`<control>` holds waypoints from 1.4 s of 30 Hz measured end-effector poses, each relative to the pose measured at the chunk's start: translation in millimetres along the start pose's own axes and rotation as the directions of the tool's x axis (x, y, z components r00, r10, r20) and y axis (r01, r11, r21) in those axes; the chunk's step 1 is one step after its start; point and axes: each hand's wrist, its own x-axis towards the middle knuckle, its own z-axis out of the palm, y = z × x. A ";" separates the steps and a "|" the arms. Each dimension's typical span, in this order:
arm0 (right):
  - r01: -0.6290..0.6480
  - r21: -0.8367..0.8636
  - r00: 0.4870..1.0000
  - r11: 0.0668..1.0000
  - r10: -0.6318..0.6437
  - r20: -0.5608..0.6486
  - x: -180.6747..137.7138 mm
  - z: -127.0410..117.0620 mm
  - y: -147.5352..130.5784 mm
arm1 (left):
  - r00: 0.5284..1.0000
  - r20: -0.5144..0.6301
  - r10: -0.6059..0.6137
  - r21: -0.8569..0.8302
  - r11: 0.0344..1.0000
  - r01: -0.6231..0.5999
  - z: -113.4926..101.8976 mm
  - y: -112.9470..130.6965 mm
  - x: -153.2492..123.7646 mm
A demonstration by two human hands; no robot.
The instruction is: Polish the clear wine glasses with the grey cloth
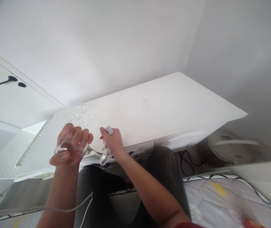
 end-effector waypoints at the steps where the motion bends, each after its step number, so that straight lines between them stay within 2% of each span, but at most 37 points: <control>1: 0.081 -0.085 0.995 0.993 -0.085 -0.048 1.7 -8.4 -4.4 | 0.997 -0.069 0.015 0.020 1.000 -0.014 -1.5 2.9 0.6; 3: 0.287 -0.303 0.947 0.909 -0.317 -0.054 3.8 -24.9 -13.5 | 0.975 -0.219 0.044 0.122 0.992 -0.018 -1.6 6.6 2.2; 5: 0.446 -0.473 0.881 0.760 -0.467 0.081 3.5 -34.7 -19.9 | 0.942 -0.323 0.091 0.269 0.963 -0.001 4.4 5.0 4.2; 6: 0.488 -0.534 0.861 0.690 -0.480 0.167 2.7 -36.1 -21.3 | 0.932 -0.345 0.110 0.333 0.943 0.012 9.5 1.9 5.3; 8: 0.505 -0.650 0.857 0.568 -0.418 0.300 0.9 -33.4 -20.6 | 0.934 -0.337 0.119 0.411 0.911 0.032 20.9 -7.6 7.1; 12: 0.438 -0.826 0.891 0.355 -0.296 0.345 0.6 -26.5 -15.5 | 0.945 -0.316 0.087 0.454 0.888 0.070 35.2 -31.3 9.3; 15: 0.400 -0.873 0.907 0.277 -0.259 0.333 4.1 -29.5 -15.8 | 0.935 -0.344 0.086 0.462 0.882 0.089 39.1 -47.9 13.6; 18: 0.337 -0.918 0.930 0.208 -0.223 0.291 10.9 -35.6 -17.0 | 0.945 -0.320 0.073 0.488 0.867 0.098 45.9 -61.4 20.0; 22: 0.222 -0.968 0.962 0.117 -0.187 0.198 22.8 -51.7 -17.8 | 0.953 -0.300 0.041 0.616 0.771 0.161 48.7 -67.9 16.2; 24: 0.102 -0.991 0.970 0.083 -0.231 0.081 28.0 -64.9 -19.1 | 0.963 -0.268 0.031 0.695 0.699 0.171 38.1 -65.8 4.1; 26: -0.035 -0.998 0.958 0.050 -0.284 -0.048 32.4 -78.6 -21.0 | 0.966 -0.258 0.029 0.764 0.618 0.185 18.4 -61.2 -15.7; 30: -0.172 -0.983 0.923 0.065 -0.337 -0.184 38.8 -95.7 -22.5 | 0.919 -0.391 0.057 0.804 0.507 0.310 -38.5 -42.7 -82.2; 31: -0.191 -0.979 0.916 0.071 -0.346 -0.204 40.0 -97.0 -21.9 | 0.897 -0.435 0.071 0.806 0.476 0.353 -55.2 -35.0 -106.6; 32: -0.205 -0.976 0.910 0.074 -0.352 -0.218 41.2 -97.4 -21.0 | 0.854 -0.508 0.111 0.803 0.420 0.423 -72.8 -26.0 -134.8; 34: -0.235 -0.969 0.901 0.081 -0.356 -0.248 43.7 -96.9 -18.7 | 0.744 -0.629 0.223 0.776 0.234 0.586 -110.0 -5.0 -203.0; 36: -0.255 -0.962 0.895 0.094 -0.353 -0.272 46.3 -96.1 -16.5 | 0.656 -0.707 0.264 0.689 0.047 0.723 -147.1 15.1 -282.7; 38: -0.264 -0.959 0.893 0.106 -0.350 -0.284 48.8 -95.8 -15.2 | 0.515 -0.813 0.273 0.502 -0.121 0.857 -179.3 27.2 -364.0; 40: -0.273 -0.956 0.890 0.109 -0.349 -0.294 50.8 -96.0 -14.6 | 0.382 -0.913 0.140 0.326 -0.310 0.893 -201.8 25.9 -434.7; 42: -0.282 -0.954 0.889 0.102 -0.348 -0.300 52.1 -96.6 -14.1 | 0.160 -0.987 0.011 0.139 -0.440 0.887 -212.8 12.2 -484.4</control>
